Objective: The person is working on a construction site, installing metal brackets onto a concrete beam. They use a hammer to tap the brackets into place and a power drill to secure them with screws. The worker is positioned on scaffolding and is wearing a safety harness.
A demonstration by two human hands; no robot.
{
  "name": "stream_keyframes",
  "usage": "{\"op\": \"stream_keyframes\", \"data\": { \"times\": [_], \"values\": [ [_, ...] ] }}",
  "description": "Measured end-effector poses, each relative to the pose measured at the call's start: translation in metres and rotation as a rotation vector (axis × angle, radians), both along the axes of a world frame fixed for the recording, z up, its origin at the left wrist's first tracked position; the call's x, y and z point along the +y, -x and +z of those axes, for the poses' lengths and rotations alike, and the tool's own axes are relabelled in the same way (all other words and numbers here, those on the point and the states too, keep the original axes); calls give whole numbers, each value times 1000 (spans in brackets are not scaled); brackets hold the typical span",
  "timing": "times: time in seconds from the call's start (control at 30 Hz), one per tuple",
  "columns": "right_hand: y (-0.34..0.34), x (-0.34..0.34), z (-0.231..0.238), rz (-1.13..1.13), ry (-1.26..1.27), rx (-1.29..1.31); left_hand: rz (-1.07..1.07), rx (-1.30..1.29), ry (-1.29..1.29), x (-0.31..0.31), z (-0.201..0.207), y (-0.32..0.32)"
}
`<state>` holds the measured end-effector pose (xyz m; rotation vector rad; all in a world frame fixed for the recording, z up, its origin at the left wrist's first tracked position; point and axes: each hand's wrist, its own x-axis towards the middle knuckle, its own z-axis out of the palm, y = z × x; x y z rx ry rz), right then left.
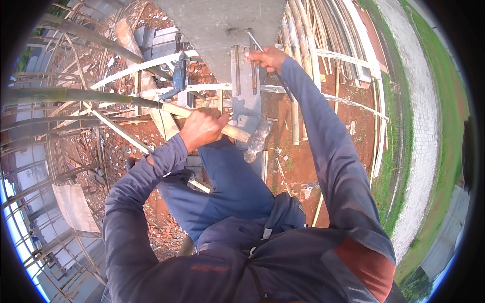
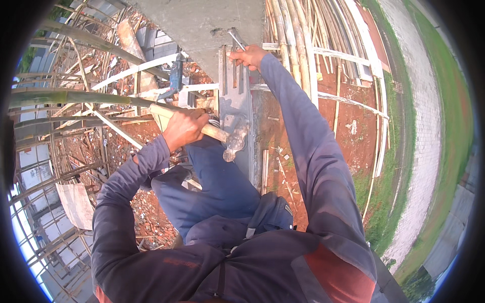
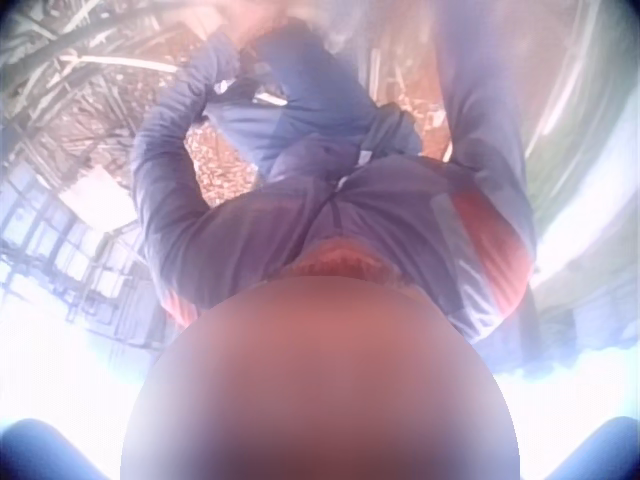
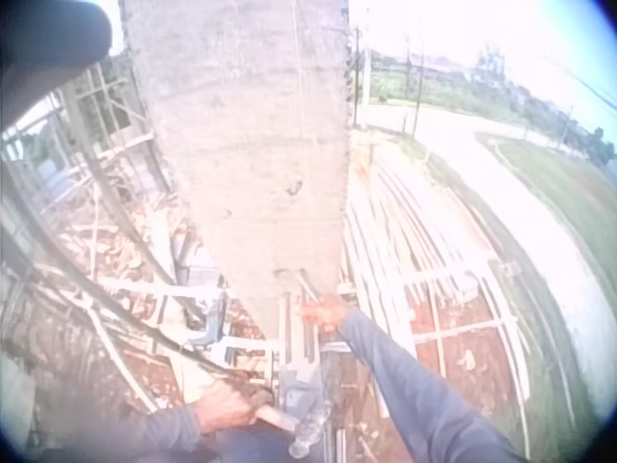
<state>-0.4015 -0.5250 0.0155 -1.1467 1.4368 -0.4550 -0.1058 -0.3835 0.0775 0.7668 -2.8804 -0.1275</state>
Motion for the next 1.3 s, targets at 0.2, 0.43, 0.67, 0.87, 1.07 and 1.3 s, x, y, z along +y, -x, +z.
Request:
{"op": "stream_keyframes", "data": {
  "times": [0.2, 0.43, 0.67, 0.87, 1.07, 1.3],
  "values": [
    [-4, 6, 3, -22, -4, -11, -118, 115, 35, 12, 1, 2],
    [-4, 6, 13, -25, 26, -8, 235, -137, -65, -12, -5, -5],
    [-1, 4, 8, -33, -6, -87, 336, -319, -71, -31, 1, -1],
    [-2, 7, 13, -66, 33, -179, -181, -11, 74, 2, 0, -8],
    [0, 0, 13, -79, 12, -182, 265, -110, -68, -3, -7, -6],
    [0, 2, 15, -69, 8, -119, 295, -168, -49, -19, -5, 0]
  ]
}}
